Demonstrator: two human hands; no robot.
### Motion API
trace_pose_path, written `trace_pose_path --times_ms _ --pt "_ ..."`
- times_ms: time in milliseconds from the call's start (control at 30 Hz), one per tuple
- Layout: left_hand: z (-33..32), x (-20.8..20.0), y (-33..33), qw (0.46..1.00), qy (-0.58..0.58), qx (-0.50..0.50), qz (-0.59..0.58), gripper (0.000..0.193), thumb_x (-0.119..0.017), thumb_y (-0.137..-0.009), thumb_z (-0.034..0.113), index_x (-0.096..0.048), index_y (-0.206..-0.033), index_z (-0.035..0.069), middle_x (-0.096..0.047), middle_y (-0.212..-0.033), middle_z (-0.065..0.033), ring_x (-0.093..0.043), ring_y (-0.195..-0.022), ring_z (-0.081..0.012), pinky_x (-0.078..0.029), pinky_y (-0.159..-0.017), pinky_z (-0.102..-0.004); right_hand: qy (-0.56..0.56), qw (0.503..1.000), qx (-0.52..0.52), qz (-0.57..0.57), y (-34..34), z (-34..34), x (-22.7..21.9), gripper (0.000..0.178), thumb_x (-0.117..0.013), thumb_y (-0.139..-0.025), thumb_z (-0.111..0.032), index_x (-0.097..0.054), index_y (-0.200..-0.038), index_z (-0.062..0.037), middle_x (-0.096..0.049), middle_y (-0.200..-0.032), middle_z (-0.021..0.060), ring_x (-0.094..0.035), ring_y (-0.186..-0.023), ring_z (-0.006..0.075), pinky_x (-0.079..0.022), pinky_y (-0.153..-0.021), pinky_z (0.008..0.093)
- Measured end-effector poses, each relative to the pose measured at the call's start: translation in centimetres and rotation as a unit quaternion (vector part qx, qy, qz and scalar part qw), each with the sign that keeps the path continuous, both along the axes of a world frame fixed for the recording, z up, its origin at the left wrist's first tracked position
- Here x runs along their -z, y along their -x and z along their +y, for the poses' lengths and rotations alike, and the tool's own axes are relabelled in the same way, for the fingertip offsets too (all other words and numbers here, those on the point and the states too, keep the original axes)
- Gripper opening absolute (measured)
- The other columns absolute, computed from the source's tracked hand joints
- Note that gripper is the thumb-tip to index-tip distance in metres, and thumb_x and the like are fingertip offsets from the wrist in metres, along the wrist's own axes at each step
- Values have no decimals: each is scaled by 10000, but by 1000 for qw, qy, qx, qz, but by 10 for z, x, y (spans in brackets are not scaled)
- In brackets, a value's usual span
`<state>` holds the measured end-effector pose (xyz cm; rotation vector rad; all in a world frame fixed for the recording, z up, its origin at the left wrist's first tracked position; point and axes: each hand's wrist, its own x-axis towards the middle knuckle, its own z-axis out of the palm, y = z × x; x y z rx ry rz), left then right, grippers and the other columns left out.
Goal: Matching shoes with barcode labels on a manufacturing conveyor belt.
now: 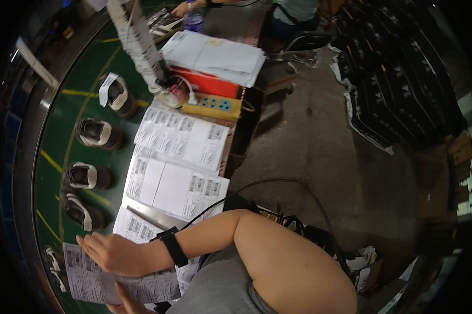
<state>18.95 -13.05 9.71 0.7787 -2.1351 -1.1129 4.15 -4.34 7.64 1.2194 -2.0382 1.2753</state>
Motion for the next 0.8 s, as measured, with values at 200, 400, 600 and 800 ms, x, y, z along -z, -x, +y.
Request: trace_pose_path --times_ms 200,400,600,800 --pt "15 -11 11 1000 0 19 17 478 -676 -884 76 -517 -1301 -94 -566 -1305 -229 -570 -1100 -253 -478 -944 -422 22 1000 1 14 -4 2 -1 653 -591 -744 -79 -415 -1281 248 -521 -1008 212 -536 -909 279 -500 -657 314" --pt "-7 1 0 911 340 -152 -180 469 -782 -787 414 -676 -815 -43 -669 -726 -230 -646 -588 -297 -518 -504 -407 160 986 -46 -11 -4 1 -10 374 -640 -729 -90 -588 -1062 71 -541 -1012 188 -552 -951 354 -492 -809 389" --pt "-38 23 3 958 179 -123 -185 513 -759 -769 466 -608 -760 -24 -603 -639 -194 -586 -520 -302 -471 -473 -407 138 954 -191 -186 -6 20 -22 146 -671 -757 -35 -559 -850 -21 -542 -775 103 -556 -770 294 -427 -696 411" --pt "-138 95 -87 958 -223 -60 -167 689 -759 -747 88 -422 -1331 -54 -587 -1194 -185 -590 -1045 -239 -500 -867 -368 47 966 -194 -165 38 53 -31 162 -699 -754 51 -648 -898 -1 -622 -829 116 -596 -821 320 -503 -795 396"
